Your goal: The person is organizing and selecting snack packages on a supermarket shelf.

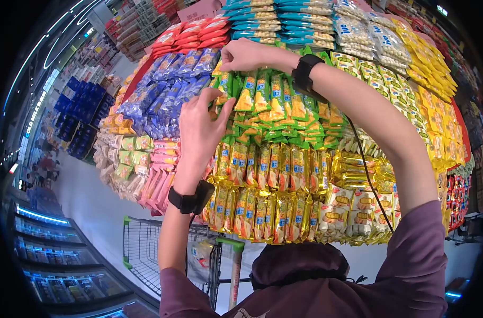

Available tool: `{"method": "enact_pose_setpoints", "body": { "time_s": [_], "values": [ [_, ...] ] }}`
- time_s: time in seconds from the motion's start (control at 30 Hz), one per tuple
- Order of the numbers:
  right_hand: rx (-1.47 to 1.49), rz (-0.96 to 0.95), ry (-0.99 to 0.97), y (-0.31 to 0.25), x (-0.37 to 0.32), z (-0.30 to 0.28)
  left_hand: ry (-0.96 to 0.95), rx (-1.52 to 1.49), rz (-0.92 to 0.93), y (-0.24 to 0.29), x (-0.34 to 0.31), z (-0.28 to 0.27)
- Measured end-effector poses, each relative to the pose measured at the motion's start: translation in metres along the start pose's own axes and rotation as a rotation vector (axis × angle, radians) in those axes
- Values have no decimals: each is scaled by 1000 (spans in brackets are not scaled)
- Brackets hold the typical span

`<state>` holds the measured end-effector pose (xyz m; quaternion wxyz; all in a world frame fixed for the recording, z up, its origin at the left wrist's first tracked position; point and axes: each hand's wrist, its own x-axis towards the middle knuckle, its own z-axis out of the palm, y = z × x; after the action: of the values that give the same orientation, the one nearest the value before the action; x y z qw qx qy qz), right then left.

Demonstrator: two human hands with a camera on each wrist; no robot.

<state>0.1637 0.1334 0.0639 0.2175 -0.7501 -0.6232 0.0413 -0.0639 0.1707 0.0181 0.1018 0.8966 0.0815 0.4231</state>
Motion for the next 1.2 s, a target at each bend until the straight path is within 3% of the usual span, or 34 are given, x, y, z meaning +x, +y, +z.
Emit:
{"method": "enact_pose_setpoints", "body": {
  "time_s": [0.47, 0.67, 0.7, 0.8, 0.93, 1.2],
  "values": [
    [-64, -129, -7, -1, -33, -19, -61, -35, 169, 6, 0, -5],
    [-111, -118, 5, 5, -30, -8, -108, -76, 124, 7, -1, 1],
    [-141, -146, 18, 5, -30, -12, -193, -107, 43, 8, -1, -3],
    [-87, -96, -23, 4, -33, -14, -164, -208, 46, 4, -4, -3],
    [-60, -75, -45, 7, -31, -13, -314, -132, -8, -8, -11, -3],
    [-41, -94, -38, 6, -31, -11, -228, -76, 86, -12, -10, 1]
  ]
}}
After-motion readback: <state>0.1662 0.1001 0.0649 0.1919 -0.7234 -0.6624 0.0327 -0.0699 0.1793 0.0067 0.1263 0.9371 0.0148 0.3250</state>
